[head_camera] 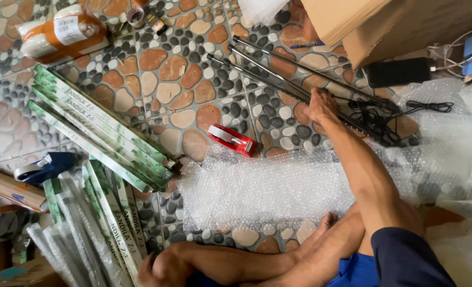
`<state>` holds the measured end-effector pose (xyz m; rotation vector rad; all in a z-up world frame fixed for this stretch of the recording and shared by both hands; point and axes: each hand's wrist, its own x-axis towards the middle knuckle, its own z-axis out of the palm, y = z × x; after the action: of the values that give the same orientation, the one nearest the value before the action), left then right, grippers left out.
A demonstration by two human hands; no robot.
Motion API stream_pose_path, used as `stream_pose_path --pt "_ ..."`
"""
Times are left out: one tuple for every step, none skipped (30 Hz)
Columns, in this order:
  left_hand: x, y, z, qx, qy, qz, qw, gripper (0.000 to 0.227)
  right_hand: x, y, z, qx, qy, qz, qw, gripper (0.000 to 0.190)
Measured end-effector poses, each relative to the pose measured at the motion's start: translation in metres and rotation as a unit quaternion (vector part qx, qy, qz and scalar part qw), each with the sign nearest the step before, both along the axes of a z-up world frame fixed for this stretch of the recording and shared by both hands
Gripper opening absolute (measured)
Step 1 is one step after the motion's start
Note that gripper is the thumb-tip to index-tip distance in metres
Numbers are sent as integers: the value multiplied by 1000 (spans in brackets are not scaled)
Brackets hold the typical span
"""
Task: The person wraps individual LED light bars in bubble wrap and secures them with tape while sitting on the floor.
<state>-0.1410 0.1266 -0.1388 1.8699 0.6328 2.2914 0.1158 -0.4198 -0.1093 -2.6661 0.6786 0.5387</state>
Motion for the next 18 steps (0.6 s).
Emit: stream_pose_path --pt "7 -26 45 1 -7 0 1000 30 2 -3 -3 1 -7 0 1000 62" --pt "2 -55 90 -110 428 -56 895 27 3 -6 -6 29 -22 -7 999 57" --pt "-23 -84 137 -197 774 -96 594 56 -5 -8 -10 56 -32 -14 998 52" --pt "-23 -90 116 -197 774 -96 594 56 -12 -5 5 57 -32 -14 998 52" --pt "-24 -102 92 -220 678 -280 643 50 -17 -8 22 14 -33 27 999 52" --pt "-26 -115 68 -234 549 -449 666 43 -23 -11 39 -29 -34 68 997 53" --pt "-20 -129 71 -240 546 -449 666 43 -31 -12 58 -34 -33 71 996 53" --pt "-16 -143 74 -270 543 -495 623 43 -41 -13 78 -37 -50 106 992 42" --pt "-9 -159 77 -298 533 -539 580 44 -46 -13 99 -42 -71 143 986 36" --pt "3 -175 88 -304 525 -540 584 44 -50 -16 124 -49 -73 150 985 36" --pt "8 -189 99 -315 519 -574 549 46 -61 -18 146 -36 -146 153 977 37" --pt "14 -203 109 -326 511 -607 514 48 -72 -20 167 -23 -217 156 963 40" --pt "16 -216 129 -333 508 -609 510 48 -74 -22 187 -28 -212 160 964 40" --pt "18 -229 148 -326 502 -635 489 51 -76 -24 206 -8 -259 188 947 35" --pt "25 -241 169 -312 492 -664 468 54 -77 -26 228 11 -310 214 926 34" --pt "31 -252 185 -314 486 -669 466 54 -77 -27 250 4 -311 215 926 34" --pt "34 -260 202 -285 484 -688 459 59 -80 -27 268 -18 -407 246 880 42" --pt "38 -269 218 -255 481 -707 451 64 -83 -28 286 -40 -496 276 822 54"
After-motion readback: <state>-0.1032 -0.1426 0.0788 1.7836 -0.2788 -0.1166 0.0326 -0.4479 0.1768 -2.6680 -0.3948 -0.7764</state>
